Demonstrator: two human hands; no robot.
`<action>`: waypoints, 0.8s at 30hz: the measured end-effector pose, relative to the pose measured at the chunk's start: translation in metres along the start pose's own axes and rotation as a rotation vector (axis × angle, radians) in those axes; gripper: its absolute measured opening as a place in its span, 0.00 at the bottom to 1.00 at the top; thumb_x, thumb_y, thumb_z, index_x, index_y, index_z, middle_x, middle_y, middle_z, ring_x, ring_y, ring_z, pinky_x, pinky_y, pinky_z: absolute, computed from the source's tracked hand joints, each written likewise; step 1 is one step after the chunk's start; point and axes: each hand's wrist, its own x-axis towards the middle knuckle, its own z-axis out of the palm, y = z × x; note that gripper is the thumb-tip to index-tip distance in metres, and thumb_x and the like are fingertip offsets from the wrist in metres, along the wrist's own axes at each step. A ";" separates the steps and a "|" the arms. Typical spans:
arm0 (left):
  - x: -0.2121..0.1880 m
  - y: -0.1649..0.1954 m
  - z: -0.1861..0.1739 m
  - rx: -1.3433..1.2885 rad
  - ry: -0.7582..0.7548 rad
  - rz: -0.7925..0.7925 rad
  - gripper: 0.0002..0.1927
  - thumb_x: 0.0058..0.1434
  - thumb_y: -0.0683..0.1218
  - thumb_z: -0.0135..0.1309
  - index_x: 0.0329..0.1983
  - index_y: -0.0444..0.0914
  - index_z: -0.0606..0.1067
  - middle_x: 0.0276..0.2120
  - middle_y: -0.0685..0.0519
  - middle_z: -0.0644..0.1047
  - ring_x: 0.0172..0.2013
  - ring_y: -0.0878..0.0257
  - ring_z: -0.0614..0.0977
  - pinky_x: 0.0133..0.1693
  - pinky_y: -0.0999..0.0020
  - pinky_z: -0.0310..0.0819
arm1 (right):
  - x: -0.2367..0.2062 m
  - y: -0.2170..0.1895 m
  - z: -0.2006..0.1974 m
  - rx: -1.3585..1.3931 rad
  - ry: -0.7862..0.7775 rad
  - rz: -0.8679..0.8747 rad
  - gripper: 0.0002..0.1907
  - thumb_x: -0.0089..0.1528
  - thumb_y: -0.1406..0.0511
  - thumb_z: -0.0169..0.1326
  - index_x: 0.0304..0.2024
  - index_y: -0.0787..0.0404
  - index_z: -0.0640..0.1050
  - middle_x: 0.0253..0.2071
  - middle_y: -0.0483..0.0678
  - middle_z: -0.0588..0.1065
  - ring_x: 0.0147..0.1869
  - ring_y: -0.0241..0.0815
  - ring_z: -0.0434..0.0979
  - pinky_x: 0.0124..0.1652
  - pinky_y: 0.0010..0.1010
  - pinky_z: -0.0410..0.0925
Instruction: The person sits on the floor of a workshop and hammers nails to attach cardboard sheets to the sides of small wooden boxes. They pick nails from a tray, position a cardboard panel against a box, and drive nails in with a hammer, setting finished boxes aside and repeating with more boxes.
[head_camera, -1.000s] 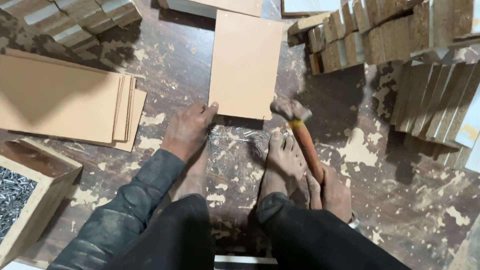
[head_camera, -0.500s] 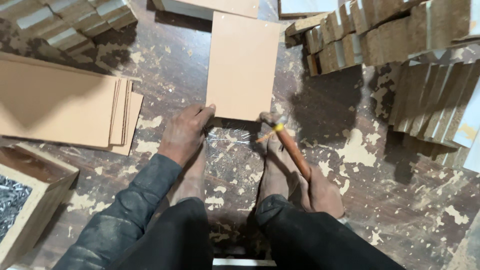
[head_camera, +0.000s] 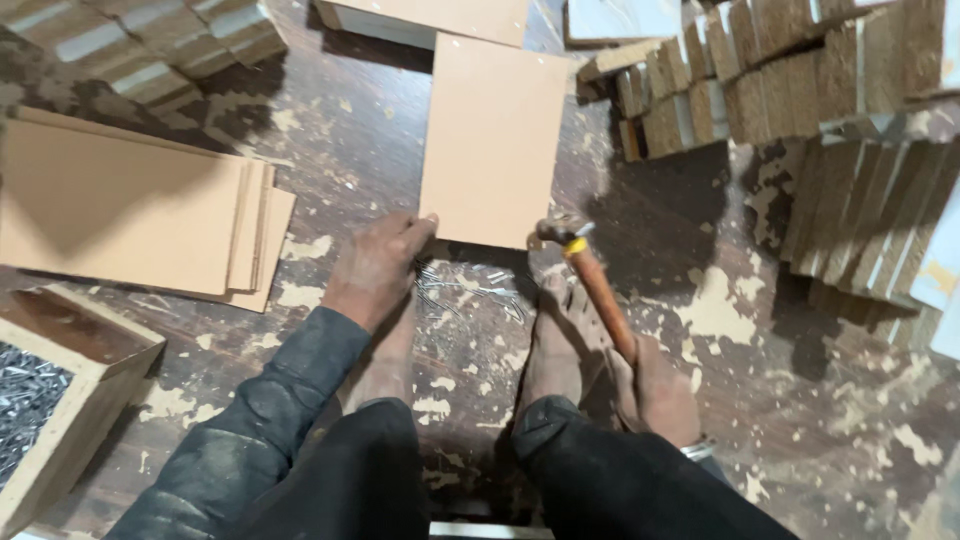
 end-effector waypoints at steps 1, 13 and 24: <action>0.000 0.000 -0.001 0.002 -0.004 -0.016 0.24 0.57 0.31 0.55 0.56 0.39 0.78 0.42 0.45 0.80 0.38 0.53 0.84 0.40 0.60 0.83 | -0.002 0.000 -0.003 0.060 0.064 -0.042 0.16 0.65 0.59 0.55 0.52 0.59 0.75 0.27 0.59 0.76 0.30 0.65 0.77 0.31 0.53 0.68; 0.000 0.006 -0.013 -0.030 0.030 0.005 0.22 0.55 0.31 0.56 0.54 0.38 0.77 0.41 0.45 0.79 0.40 0.48 0.83 0.42 0.54 0.80 | 0.021 0.002 -0.001 0.077 0.120 -0.048 0.12 0.66 0.62 0.55 0.48 0.61 0.72 0.26 0.60 0.76 0.29 0.63 0.78 0.30 0.51 0.68; -0.001 0.001 -0.003 -0.032 0.056 0.018 0.23 0.55 0.32 0.58 0.55 0.41 0.77 0.46 0.46 0.80 0.41 0.52 0.84 0.44 0.58 0.81 | -0.010 0.009 0.020 0.350 0.071 0.196 0.10 0.67 0.60 0.53 0.43 0.60 0.77 0.21 0.57 0.74 0.23 0.52 0.76 0.29 0.42 0.67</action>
